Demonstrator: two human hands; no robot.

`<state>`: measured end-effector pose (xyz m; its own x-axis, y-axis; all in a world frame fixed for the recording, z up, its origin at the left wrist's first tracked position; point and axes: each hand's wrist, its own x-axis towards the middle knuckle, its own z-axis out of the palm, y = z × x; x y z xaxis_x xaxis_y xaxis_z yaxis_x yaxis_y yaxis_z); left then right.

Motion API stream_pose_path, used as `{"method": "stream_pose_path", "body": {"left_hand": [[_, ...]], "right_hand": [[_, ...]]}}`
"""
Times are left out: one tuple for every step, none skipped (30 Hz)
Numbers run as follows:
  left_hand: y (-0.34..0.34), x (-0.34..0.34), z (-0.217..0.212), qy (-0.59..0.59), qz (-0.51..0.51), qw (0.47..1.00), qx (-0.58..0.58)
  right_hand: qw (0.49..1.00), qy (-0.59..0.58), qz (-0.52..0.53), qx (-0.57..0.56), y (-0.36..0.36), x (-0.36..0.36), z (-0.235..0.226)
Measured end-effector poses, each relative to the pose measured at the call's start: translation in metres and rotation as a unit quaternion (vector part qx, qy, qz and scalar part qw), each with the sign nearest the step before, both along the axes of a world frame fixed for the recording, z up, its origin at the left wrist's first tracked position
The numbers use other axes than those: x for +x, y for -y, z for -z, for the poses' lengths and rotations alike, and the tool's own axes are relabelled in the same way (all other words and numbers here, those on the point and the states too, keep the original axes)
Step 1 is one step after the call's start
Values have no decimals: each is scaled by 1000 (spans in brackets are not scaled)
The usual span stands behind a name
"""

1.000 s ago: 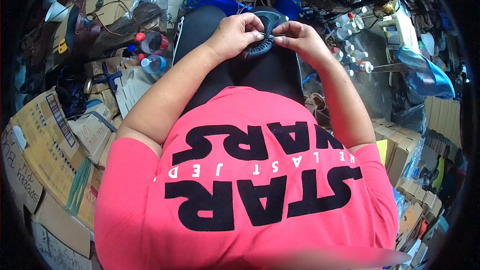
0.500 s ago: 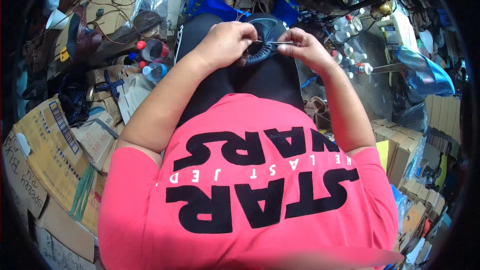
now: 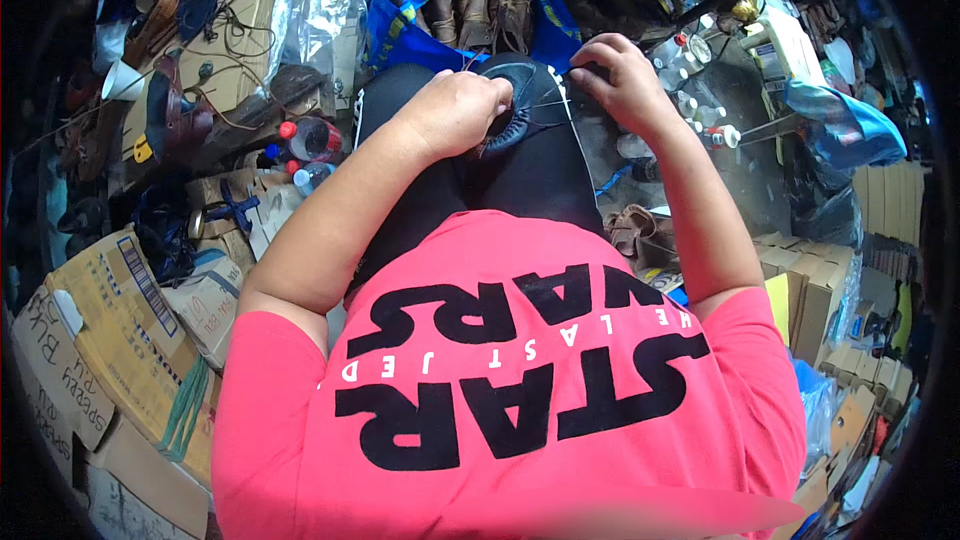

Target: Manually sewing or stitching a leather shoe component using needle and thread.

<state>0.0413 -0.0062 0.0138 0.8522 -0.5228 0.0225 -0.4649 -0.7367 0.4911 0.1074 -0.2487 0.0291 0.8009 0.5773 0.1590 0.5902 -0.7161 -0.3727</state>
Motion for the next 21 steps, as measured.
{"method": "stream_pose_path", "body": {"left_hand": [[-2,-2,1,-3,-5,1000,2],[-3,-3,1,-3,-10,1000,3],[-3,-3,-1,-1,-12,1000,3],[-4,-4,-1,4,-10,1000,4],[-5,-3,0,5,-9,1000,4],[-7,-3,1,9,8,1000,-16],[-9,-4,2,12,24,999,-36],[-13,-5,4,13,21,999,-36],[-19,-7,5,34,36,998,-28],[-28,-10,5,55,52,997,-19],[-41,-16,5,47,22,999,0],[-58,-23,3,40,-6,999,19],[-78,-33,-2,23,-86,996,11],[-104,-45,4,43,-144,988,-33],[-122,-56,3,-1,-202,972,-123],[-137,-59,-4,-99,-249,939,-214],[-129,-60,-26,-130,-274,888,-345],[-121,-53,-45,-131,-244,884,-377],[-111,-45,-62,-130,-214,878,-409],[-92,-40,-76,-125,-176,865,-453],[-67,-36,-85,-120,-134,849,-497]], "right_hand": [[997,-7,-70,17,-10,-10,-12],[989,-1,-135,-60,-18,-17,-20],[981,54,-154,-105,-26,-27,-18],[975,45,-169,-136,-34,-31,-16],[968,38,-185,-167,-41,-33,-14],[969,21,-187,-159,-45,-33,-8],[969,23,-187,-159,-43,-31,-8],[969,18,-204,-140,-40,-28,-7],[968,13,-221,-121,-37,-25,-7],[964,8,-217,-152,-33,-23,-7],[964,8,-220,-151,-21,-21,-4],[972,12,-185,-146,-4,-19,-1],[979,16,-152,-138,13,-16,1],[983,-147,-32,-102,26,-13,-1],[946,-306,89,-64,38,-12,-2],[903,-397,133,101,48,-10,0],[867,-424,124,228,43,-13,-10],[846,-420,102,311,35,-11,-8],[819,-413,78,391,25,-6,-7],[771,-431,51,467,4,-5,-8],[745,-435,4,505,-14,-3,-8]]}}
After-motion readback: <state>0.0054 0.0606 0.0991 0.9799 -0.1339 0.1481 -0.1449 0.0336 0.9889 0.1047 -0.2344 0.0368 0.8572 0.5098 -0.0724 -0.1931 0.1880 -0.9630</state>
